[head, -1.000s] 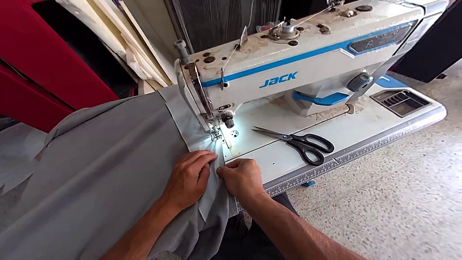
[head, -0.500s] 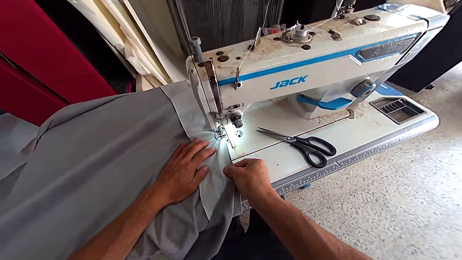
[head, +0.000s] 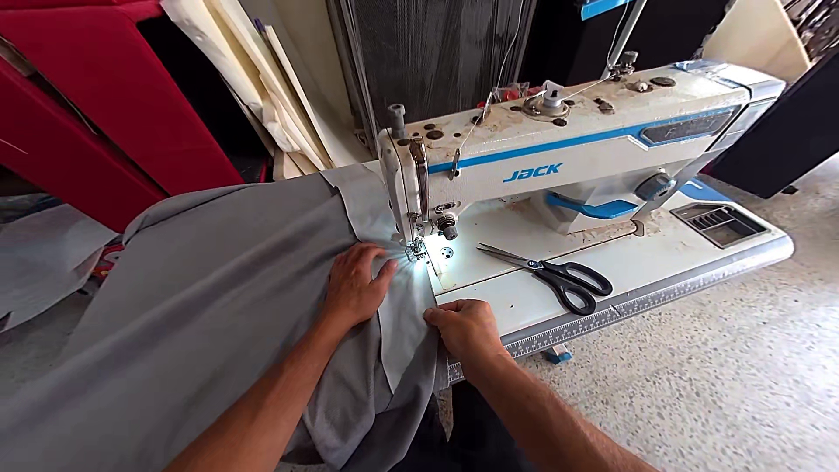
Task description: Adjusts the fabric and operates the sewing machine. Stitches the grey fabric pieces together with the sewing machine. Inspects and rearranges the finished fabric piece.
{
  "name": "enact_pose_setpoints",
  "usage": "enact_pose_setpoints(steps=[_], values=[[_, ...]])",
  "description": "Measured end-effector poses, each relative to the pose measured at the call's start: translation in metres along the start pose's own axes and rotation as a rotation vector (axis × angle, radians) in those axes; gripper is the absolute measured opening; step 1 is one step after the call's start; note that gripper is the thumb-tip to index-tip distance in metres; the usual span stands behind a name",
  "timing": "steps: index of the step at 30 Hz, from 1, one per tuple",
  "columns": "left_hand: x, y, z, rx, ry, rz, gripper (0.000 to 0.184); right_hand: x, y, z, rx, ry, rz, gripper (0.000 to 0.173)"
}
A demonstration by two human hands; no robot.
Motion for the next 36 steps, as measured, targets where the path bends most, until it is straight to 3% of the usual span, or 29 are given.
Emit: enact_pose_setpoints(steps=[3, 10, 15, 17, 20, 22, 25, 36], values=[[0.0, -0.01, -0.003, -0.125, 0.021, 0.02, 0.056, 0.004, 0.0, 0.002, 0.039, 0.012, -0.012, 0.015], [-0.004, -0.012, 0.001, -0.152, -0.032, 0.05, 0.05, 0.007, 0.002, 0.01, 0.108, 0.058, -0.051, 0.014], [0.002, -0.006, -0.001, -0.13, -0.084, -0.08, 0.055, 0.002, 0.001, 0.005, 0.085, 0.051, -0.028, 0.014], [0.009, 0.008, -0.014, -0.107, -0.191, -0.218, 0.048, 0.0, 0.001, 0.002, 0.063, 0.048, -0.018, 0.015], [0.028, 0.026, -0.05, 0.078, -0.509, -0.368, 0.03, -0.001, 0.0, -0.001, -0.001, 0.032, -0.003, 0.016], [0.032, 0.019, -0.065, 0.195, -0.646, -0.259, 0.029, -0.001, 0.0, -0.001, -0.036, 0.012, -0.007, 0.016], [0.033, 0.004, -0.069, 0.269, -0.72, -0.113, 0.03, -0.001, 0.0, -0.003, -0.066, -0.03, 0.001, 0.015], [0.044, -0.003, -0.071, 0.341, -0.801, 0.001, 0.036, 0.003, -0.001, -0.006, -0.149, -0.125, 0.01, 0.015]])
Point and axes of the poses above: each hand's wrist, its own x-axis away from the middle knuckle, its own y-axis out of the back of the hand, z = x × y, the point moved 10 cm from there along -x, towards the middle knuckle, and after that the axes turned 10 degrees about -z, right-handed, at the moved point
